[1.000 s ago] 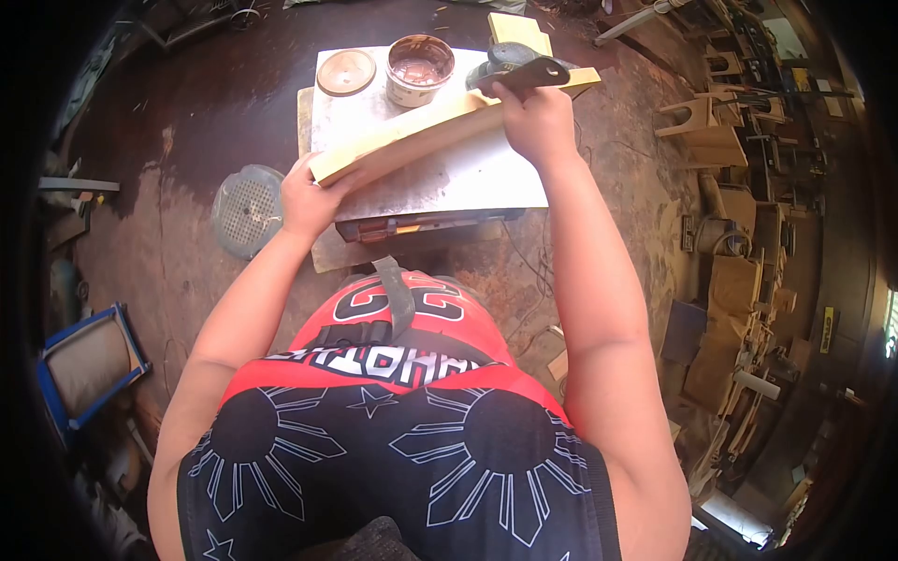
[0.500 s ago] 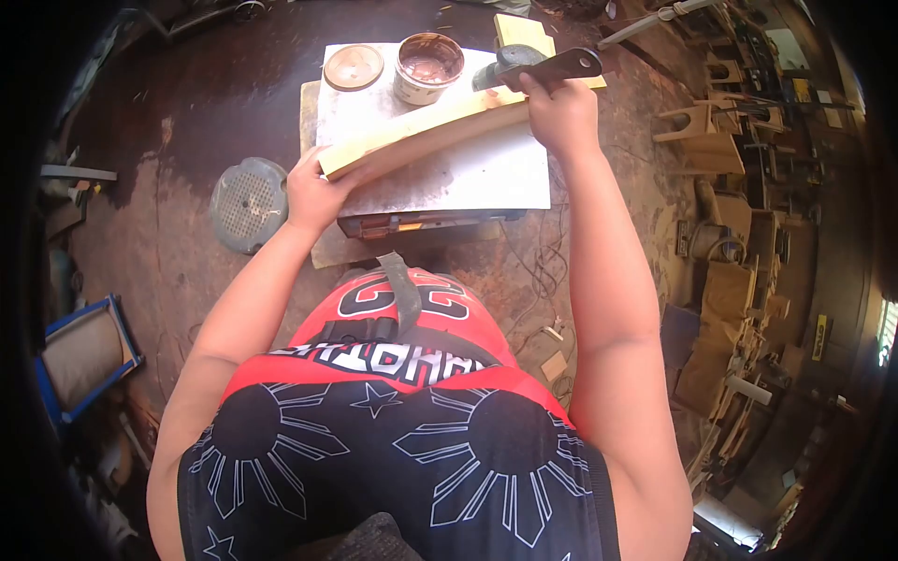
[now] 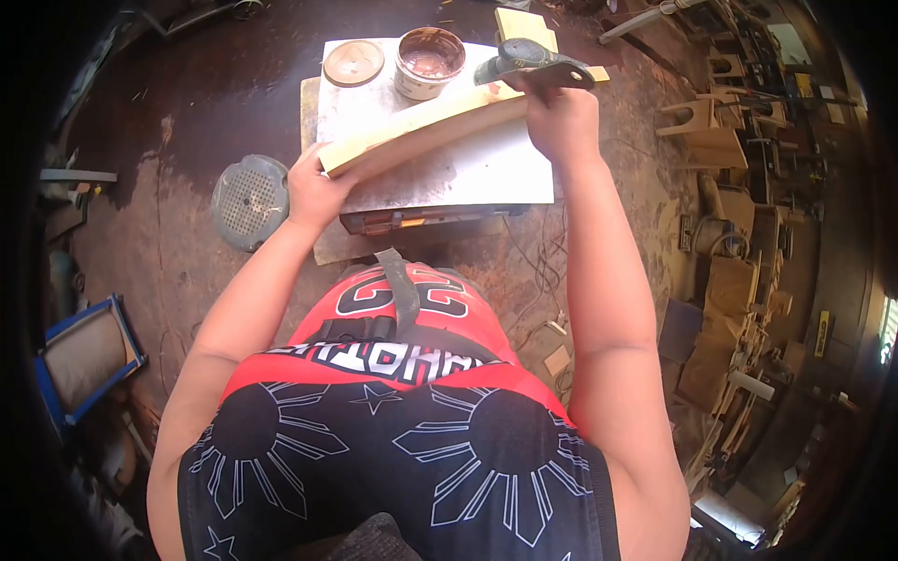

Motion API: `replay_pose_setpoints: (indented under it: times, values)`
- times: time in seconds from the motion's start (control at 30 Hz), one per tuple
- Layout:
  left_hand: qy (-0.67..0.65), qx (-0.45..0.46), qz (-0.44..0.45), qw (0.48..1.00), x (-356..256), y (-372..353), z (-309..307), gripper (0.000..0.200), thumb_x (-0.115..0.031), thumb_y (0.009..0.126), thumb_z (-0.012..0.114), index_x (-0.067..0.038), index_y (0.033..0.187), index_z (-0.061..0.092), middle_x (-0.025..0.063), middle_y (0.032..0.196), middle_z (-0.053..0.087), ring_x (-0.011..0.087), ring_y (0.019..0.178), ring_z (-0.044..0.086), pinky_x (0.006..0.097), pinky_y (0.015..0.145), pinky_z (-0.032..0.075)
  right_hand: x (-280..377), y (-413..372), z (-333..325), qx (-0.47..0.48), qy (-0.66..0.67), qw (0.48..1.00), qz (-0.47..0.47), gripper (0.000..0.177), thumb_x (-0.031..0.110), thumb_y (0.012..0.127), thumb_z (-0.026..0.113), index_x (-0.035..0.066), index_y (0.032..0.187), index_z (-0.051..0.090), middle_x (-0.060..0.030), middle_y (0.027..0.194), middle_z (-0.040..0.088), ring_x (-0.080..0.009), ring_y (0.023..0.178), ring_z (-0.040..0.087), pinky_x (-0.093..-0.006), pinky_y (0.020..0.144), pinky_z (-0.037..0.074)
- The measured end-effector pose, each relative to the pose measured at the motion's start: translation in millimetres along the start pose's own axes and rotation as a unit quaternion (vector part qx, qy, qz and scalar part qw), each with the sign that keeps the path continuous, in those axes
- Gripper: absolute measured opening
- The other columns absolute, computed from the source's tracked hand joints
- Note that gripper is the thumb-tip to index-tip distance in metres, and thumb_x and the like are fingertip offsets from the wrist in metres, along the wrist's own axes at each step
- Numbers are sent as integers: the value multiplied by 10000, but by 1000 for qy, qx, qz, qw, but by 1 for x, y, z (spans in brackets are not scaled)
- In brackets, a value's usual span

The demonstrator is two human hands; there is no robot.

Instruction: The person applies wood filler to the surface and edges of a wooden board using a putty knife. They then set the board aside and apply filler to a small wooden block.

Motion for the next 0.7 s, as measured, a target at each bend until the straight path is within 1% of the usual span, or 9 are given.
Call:
replay_pose_setpoints:
  times: [0.07, 0.13, 0.23, 0.27, 0.37, 0.53, 0.6, 0.63, 0.7]
  values:
    - [6, 1, 5, 1000, 0, 1, 0, 411, -303, 780, 972, -63, 1062, 793, 120, 1025, 791, 287, 916, 782, 375, 813, 600, 18, -2, 9, -1, -20, 995, -97, 155, 152, 984, 720, 116, 1100, 817, -137, 1003, 794, -355, 919, 763, -419, 806, 599]
    - [10, 0, 11, 1000, 2, 0, 1, 406, -298, 780, 972, -63, 1058, 793, 119, 1021, 790, 286, 916, 782, 375, 812, 599, 26, -10, 22, -14, -40, 993, -112, 107, 154, 970, 733, 133, 1040, 811, -133, 969, 785, -376, 907, 749, -446, 804, 596]
    - [0, -5, 21, 1000, -1, 0, 1, 401, -292, 778, 973, -62, 1053, 793, 119, 1012, 788, 285, 916, 781, 376, 811, 598, 29, -19, 31, 32, -10, 997, -74, 142, 203, 955, 761, 86, 1022, 803, -158, 928, 780, -386, 911, 749, -460, 828, 582]
    - [-4, -5, 15, 1000, 0, -1, 1, 399, -291, 778, 973, -62, 1051, 793, 120, 1012, 788, 286, 917, 780, 377, 811, 598, 21, -16, 28, 93, -3, 996, 18, 221, 191, 977, 746, 77, 1156, 809, -174, 990, 788, -348, 952, 763, -392, 862, 572]
    - [-7, -3, 10, 1000, 0, 0, 1, 392, -288, 780, 972, -60, 1045, 795, 122, 1012, 787, 290, 919, 780, 379, 811, 598, 18, -6, 1, -2, 28, 999, 19, 214, 220, 985, 742, 60, 1106, 816, -165, 1002, 796, -334, 918, 773, -381, 831, 572]
    - [0, 4, 4, 1000, 3, -1, 2, 383, -287, 783, 970, -64, 1043, 799, 122, 1020, 788, 286, 925, 780, 378, 818, 599, 17, -5, 17, 28, -61, 997, 43, 163, 199, 975, 757, 103, 1087, 826, -172, 965, 782, -371, 895, 760, -420, 775, 579]
    - [0, -1, 10, 1000, 2, 0, 1, 386, -289, 782, 970, -67, 1049, 801, 120, 1026, 789, 282, 930, 780, 377, 823, 600, 25, -16, 29, -9, -25, 999, -37, 136, 202, 981, 713, 156, 1073, 801, -192, 911, 764, -423, 870, 739, -471, 770, 581]
    - [0, -3, 12, 1000, 1, 0, 1, 387, -290, 782, 970, -68, 1052, 802, 118, 1028, 789, 280, 932, 780, 377, 826, 601, 27, -21, 32, -9, -22, 999, -40, 167, 232, 986, 713, 111, 1058, 803, -200, 913, 764, -438, 861, 734, -473, 782, 580]
    - [0, -4, 8, 1000, 2, -2, 1, 391, -292, 781, 970, -70, 1056, 802, 117, 1034, 789, 280, 935, 781, 376, 829, 601, 4, -21, 31, 37, -11, 996, 76, 198, 245, 983, 716, 76, 1031, 806, -208, 917, 765, -433, 864, 738, -468, 797, 579]
Point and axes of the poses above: each hand's wrist, its own y-axis towards the middle knuckle, its own z-axis out of the palm, x = y × z, the point moved 9 cm from there along y, towards the middle knuckle
